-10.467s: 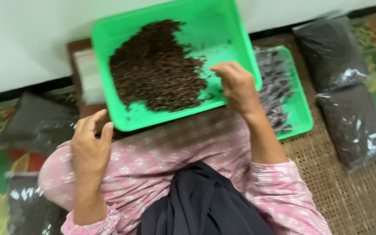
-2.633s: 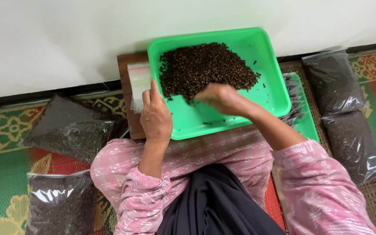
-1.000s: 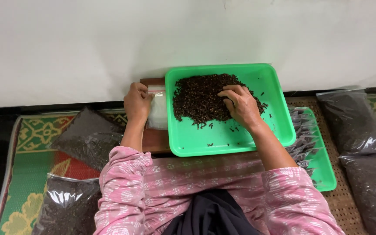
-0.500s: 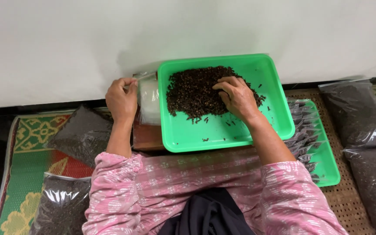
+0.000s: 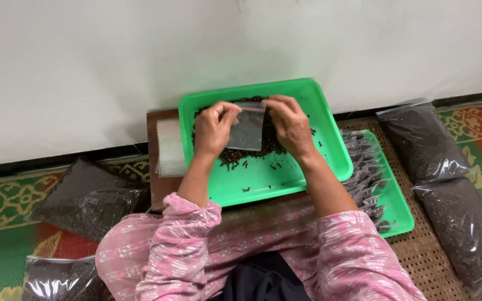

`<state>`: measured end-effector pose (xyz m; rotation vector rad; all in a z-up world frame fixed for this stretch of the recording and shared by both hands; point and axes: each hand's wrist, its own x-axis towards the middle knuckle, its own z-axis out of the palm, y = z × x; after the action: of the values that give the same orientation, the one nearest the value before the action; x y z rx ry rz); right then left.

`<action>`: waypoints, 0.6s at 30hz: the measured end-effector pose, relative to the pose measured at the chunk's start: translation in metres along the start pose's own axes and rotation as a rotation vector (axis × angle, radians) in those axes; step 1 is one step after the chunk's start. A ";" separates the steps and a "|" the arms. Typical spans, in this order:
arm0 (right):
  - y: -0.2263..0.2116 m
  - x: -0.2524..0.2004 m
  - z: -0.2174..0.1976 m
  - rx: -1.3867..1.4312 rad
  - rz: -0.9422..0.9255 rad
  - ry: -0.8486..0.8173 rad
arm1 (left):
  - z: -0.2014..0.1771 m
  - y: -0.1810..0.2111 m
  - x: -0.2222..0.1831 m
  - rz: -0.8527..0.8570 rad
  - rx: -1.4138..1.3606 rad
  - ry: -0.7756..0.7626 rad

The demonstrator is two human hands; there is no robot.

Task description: The person scoops dried cloves from a tray into small plastic bags by hand and using a measuring cup, then seals the bags and places them into a secondary tray.

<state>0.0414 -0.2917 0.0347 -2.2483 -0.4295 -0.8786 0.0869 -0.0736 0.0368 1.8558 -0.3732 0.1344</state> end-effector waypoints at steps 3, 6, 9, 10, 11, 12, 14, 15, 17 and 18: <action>-0.016 0.005 -0.010 0.085 0.036 0.072 | 0.010 -0.007 -0.012 0.038 -0.005 0.017; -0.022 0.005 -0.006 0.060 -0.057 -0.001 | 0.007 0.008 -0.016 0.152 0.042 0.017; -0.032 0.002 0.000 0.031 -0.123 -0.045 | 0.006 0.015 -0.018 0.184 0.076 0.021; -0.030 0.001 0.001 0.036 -0.119 -0.048 | 0.008 0.013 -0.019 0.177 0.079 0.021; -0.029 0.000 0.001 0.023 -0.126 -0.057 | 0.009 0.011 -0.020 0.229 0.141 0.030; -0.027 -0.001 0.002 0.010 -0.134 -0.066 | 0.011 0.010 -0.020 0.280 0.203 0.039; -0.028 -0.001 0.000 0.024 -0.113 -0.080 | 0.012 0.020 -0.025 0.268 0.163 0.053; -0.027 0.001 -0.003 0.027 -0.107 -0.086 | 0.014 0.026 -0.025 0.275 0.116 0.075; -0.035 0.005 -0.008 0.037 -0.115 -0.085 | 0.013 0.024 -0.023 0.314 0.134 0.100; -0.039 0.006 -0.011 0.044 -0.127 -0.081 | 0.013 0.023 -0.022 0.358 0.151 0.127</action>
<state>0.0203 -0.2711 0.0633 -2.2412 -0.6291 -0.8352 0.0574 -0.0876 0.0475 1.9014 -0.6177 0.5341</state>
